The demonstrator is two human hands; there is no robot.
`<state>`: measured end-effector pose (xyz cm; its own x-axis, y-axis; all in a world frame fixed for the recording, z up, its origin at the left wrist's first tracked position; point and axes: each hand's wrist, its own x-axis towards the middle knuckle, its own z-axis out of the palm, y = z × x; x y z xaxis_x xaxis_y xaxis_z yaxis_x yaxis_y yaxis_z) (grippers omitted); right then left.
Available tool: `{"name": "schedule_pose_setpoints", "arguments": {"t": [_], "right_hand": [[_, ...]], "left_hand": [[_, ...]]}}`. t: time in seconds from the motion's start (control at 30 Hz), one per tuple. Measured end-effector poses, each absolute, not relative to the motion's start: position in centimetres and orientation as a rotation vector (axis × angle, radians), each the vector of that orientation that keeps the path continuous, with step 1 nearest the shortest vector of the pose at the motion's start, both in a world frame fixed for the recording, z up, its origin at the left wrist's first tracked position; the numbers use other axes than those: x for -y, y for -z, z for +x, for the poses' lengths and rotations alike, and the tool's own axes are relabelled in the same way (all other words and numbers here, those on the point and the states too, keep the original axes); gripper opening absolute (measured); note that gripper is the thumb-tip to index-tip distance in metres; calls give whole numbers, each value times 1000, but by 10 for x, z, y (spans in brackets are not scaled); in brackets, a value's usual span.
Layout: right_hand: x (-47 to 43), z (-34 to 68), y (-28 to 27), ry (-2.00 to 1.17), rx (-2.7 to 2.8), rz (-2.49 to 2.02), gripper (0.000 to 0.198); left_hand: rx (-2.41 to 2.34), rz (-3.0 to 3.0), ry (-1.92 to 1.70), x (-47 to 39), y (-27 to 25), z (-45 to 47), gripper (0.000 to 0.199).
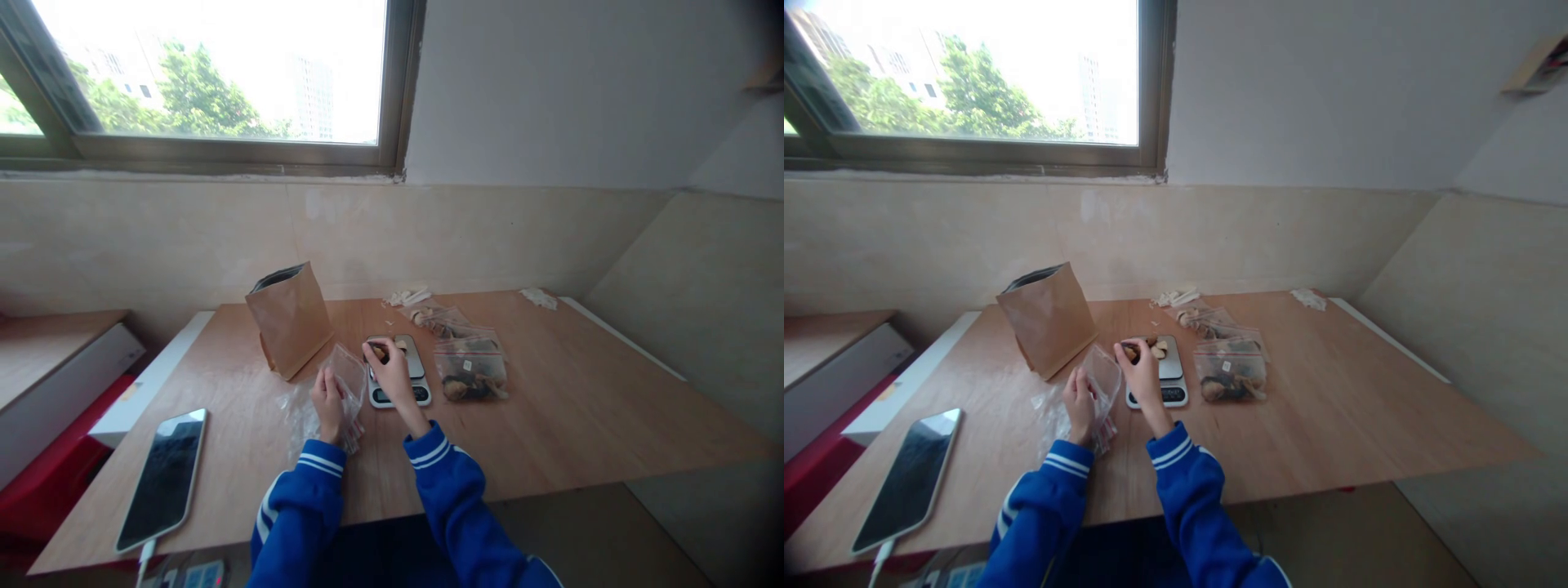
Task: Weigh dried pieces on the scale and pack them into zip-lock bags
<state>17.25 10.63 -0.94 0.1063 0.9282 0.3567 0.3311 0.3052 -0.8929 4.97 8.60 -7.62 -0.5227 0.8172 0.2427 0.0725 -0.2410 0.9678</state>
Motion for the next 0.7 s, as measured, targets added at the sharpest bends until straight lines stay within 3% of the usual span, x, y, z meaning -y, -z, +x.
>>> {"name": "schedule_pose_setpoints", "arguments": {"t": [0.1, 0.27, 0.43, 0.5, 0.63, 0.7], "right_hand": [[-101, 145, 9, -667, 1591, -1215, 25], [-97, 142, 8, -659, 1772, -1111, 33], [-116, 176, 10, -337, 1681, -1202, 30], [-131, 190, 20, -229, 1780, -1345, 36], [-157, 205, 42, -151, 2129, -1580, 70], [-164, 207, 46, -125, 2220, -1609, 69]], "left_hand": [[-1461, 1125, -1856, -83, 72, 50, 42], [-1493, 1058, -1958, -82, 71, 49, 41], [-1473, 976, -1968, -83, 74, 50, 42], [-1471, 966, -1983, -83, 74, 49, 42], [-1471, 938, -1999, -82, 72, 49, 41], [-1454, 912, -2005, -83, 71, 49, 40]]}}
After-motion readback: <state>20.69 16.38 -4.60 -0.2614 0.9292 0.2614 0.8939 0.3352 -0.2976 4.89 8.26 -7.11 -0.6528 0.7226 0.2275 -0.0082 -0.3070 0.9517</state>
